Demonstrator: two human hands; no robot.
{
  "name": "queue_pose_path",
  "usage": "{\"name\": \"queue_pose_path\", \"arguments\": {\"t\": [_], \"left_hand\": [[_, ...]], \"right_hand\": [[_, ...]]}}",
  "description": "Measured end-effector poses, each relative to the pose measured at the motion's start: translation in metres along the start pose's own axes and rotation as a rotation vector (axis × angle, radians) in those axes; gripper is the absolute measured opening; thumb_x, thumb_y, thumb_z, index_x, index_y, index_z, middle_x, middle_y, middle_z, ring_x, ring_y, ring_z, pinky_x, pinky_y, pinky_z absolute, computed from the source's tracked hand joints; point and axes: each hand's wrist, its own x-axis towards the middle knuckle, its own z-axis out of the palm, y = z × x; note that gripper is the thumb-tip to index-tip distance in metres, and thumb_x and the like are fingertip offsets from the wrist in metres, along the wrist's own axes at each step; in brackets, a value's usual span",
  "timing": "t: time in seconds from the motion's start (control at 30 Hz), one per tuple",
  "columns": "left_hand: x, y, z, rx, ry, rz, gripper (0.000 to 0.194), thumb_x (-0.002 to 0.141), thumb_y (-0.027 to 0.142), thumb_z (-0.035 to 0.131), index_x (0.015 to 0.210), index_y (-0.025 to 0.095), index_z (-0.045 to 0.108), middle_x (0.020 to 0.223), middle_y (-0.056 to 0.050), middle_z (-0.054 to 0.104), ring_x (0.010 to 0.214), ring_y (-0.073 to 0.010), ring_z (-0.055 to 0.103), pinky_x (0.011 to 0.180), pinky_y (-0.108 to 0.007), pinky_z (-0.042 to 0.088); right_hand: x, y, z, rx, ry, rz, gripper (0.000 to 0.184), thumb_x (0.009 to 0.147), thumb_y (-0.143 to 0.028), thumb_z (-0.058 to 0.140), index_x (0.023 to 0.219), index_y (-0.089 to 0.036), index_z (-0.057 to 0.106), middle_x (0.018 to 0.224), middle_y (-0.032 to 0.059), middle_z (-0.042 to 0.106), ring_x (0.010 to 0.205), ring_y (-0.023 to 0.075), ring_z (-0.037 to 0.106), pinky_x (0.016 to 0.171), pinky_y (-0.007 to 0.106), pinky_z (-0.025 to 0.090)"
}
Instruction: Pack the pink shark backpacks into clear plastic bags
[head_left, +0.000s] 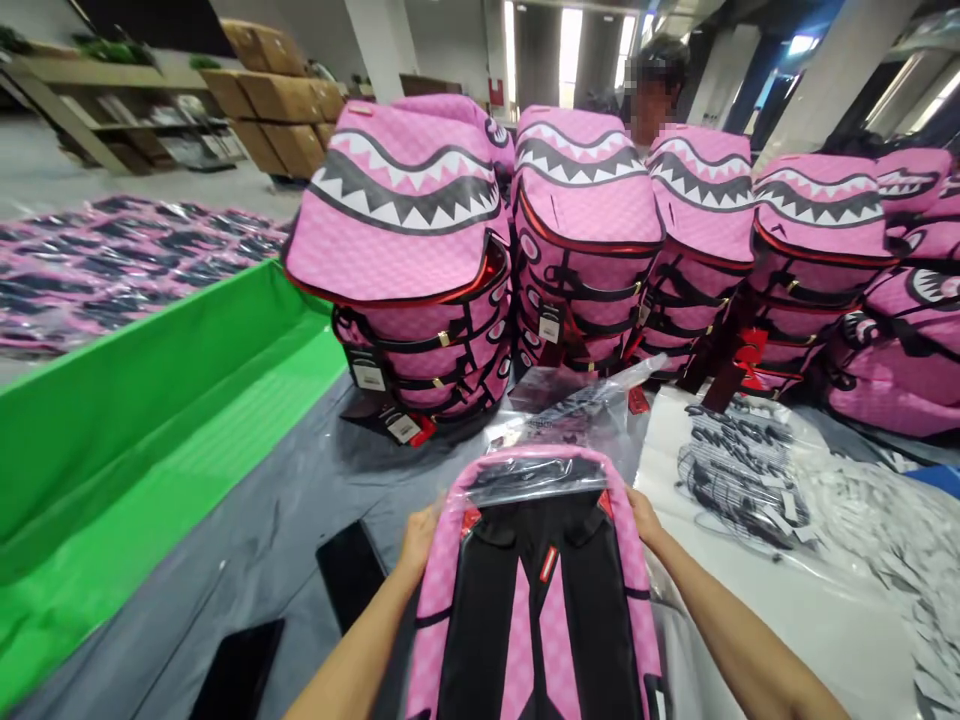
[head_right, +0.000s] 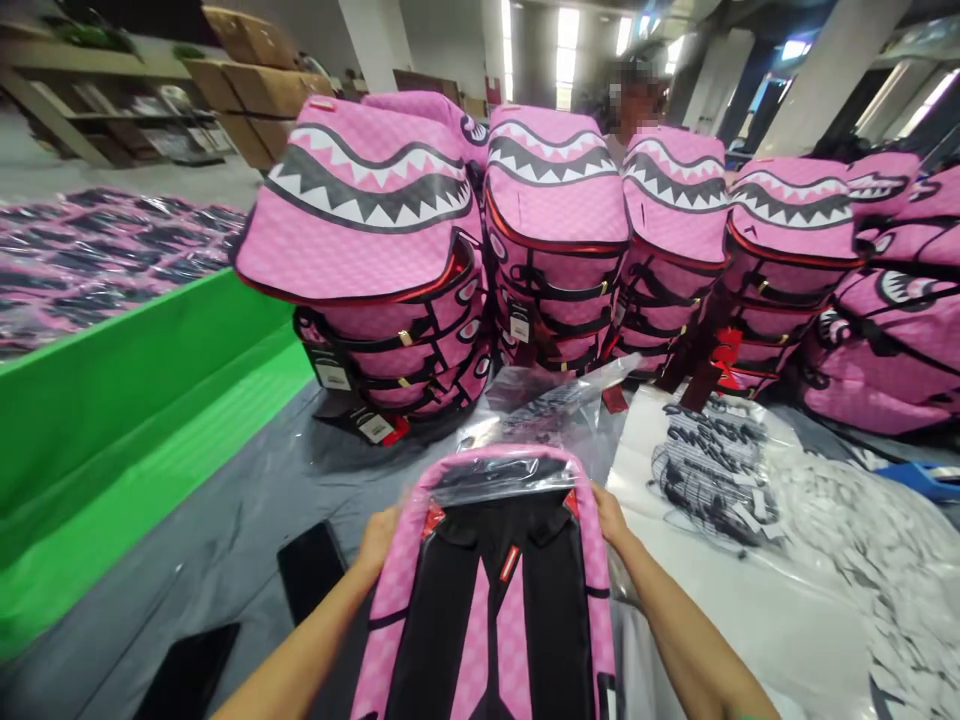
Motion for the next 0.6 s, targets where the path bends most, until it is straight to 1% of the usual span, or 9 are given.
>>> {"name": "queue_pose_path", "arguments": {"t": [0.1, 0.17, 0.23, 0.3, 0.33, 0.4, 0.47, 0.53, 0.6], "left_hand": [[-0.040, -0.012, -0.018, -0.007, -0.019, 0.017, 0.055, 0.068, 0.075, 0.056, 0.059, 0.022, 0.067, 0.066, -0.007, 0.072, 0.080, -0.0331, 0.069, 0.076, -0.043, 0.060], [-0.075, -0.025, -0.024, -0.038, -0.040, 0.011, 0.059, 0.062, 0.081, 0.057, 0.059, 0.023, 0.069, 0.073, -0.008, 0.075, 0.089, -0.0370, 0.070, 0.085, -0.048, 0.059], [-0.103, -0.030, -0.025, -0.086, -0.037, -0.019, 0.063, 0.055, 0.085, 0.058, 0.058, 0.023, 0.068, 0.078, -0.009, 0.076, 0.097, -0.0399, 0.069, 0.094, -0.052, 0.056], [-0.119, -0.020, -0.027, -0.144, -0.005, -0.083, 0.065, 0.053, 0.086, 0.059, 0.056, 0.022, 0.066, 0.075, -0.010, 0.075, 0.094, -0.0385, 0.069, 0.094, -0.052, 0.055], [-0.124, -0.010, -0.029, -0.182, 0.012, -0.128, 0.066, 0.053, 0.086, 0.059, 0.056, 0.020, 0.064, 0.071, -0.009, 0.073, 0.088, -0.0361, 0.068, 0.089, -0.050, 0.056], [-0.130, 0.011, -0.040, -0.255, 0.027, -0.196, 0.065, 0.057, 0.083, 0.058, 0.058, 0.018, 0.062, 0.064, -0.007, 0.068, 0.076, -0.0295, 0.066, 0.078, -0.043, 0.058], [-0.141, 0.021, -0.055, -0.221, 0.009, -0.169, 0.062, 0.062, 0.079, 0.053, 0.064, 0.018, 0.065, 0.064, -0.006, 0.067, 0.069, -0.0249, 0.064, 0.072, -0.038, 0.057], [-0.166, 0.011, -0.073, -0.101, -0.003, -0.097, 0.056, 0.061, 0.072, 0.053, 0.069, 0.020, 0.071, 0.070, -0.008, 0.072, 0.068, -0.0254, 0.065, 0.074, -0.038, 0.056], [-0.208, -0.019, -0.088, 0.026, -0.024, -0.058, 0.047, 0.057, 0.064, 0.056, 0.070, 0.023, 0.074, 0.079, -0.010, 0.076, 0.074, -0.0297, 0.069, 0.080, -0.042, 0.057]], "right_hand": [[-0.040, 0.003, -0.009, -0.024, 0.037, -0.056, 0.057, 0.090, -0.055, 0.041, 0.121, -0.020, 0.072, 0.128, 0.0100, 0.069, 0.119, 0.0360, 0.065, 0.106, 0.051, 0.049], [-0.075, 0.010, -0.005, -0.068, 0.032, -0.081, 0.053, 0.090, -0.052, 0.042, 0.124, -0.023, 0.071, 0.130, 0.0088, 0.068, 0.120, 0.0348, 0.064, 0.107, 0.052, 0.048], [-0.102, 0.013, 0.003, -0.116, -0.003, -0.133, 0.050, 0.090, -0.049, 0.046, 0.125, -0.025, 0.071, 0.130, 0.0078, 0.068, 0.120, 0.0342, 0.064, 0.112, 0.054, 0.043], [-0.114, 0.006, 0.008, -0.152, -0.007, -0.162, 0.047, 0.091, -0.048, 0.044, 0.123, -0.026, 0.072, 0.126, 0.0071, 0.070, 0.121, 0.0341, 0.064, 0.117, 0.056, 0.036], [-0.115, -0.001, 0.007, -0.158, 0.000, -0.149, 0.048, 0.093, -0.047, 0.041, 0.123, -0.026, 0.071, 0.124, 0.0070, 0.071, 0.120, 0.0339, 0.064, 0.117, 0.057, 0.036], [-0.115, -0.015, 0.000, -0.147, 0.017, -0.100, 0.052, 0.095, -0.043, 0.034, 0.129, -0.024, 0.068, 0.124, 0.0076, 0.071, 0.121, 0.0326, 0.064, 0.113, 0.054, 0.043], [-0.123, -0.021, -0.011, -0.151, 0.032, -0.106, 0.056, 0.096, -0.039, 0.030, 0.138, -0.020, 0.062, 0.135, 0.0087, 0.065, 0.127, 0.0305, 0.060, 0.113, 0.051, 0.045], [-0.152, -0.014, -0.020, -0.210, 0.026, -0.174, 0.057, 0.095, -0.034, 0.031, 0.143, -0.019, 0.058, 0.142, 0.0082, 0.058, 0.131, 0.0288, 0.058, 0.116, 0.053, 0.040], [-0.202, 0.004, -0.023, -0.300, -0.007, -0.261, 0.056, 0.094, -0.029, 0.033, 0.144, -0.022, 0.057, 0.143, 0.0066, 0.058, 0.131, 0.0283, 0.058, 0.118, 0.057, 0.036]]}}
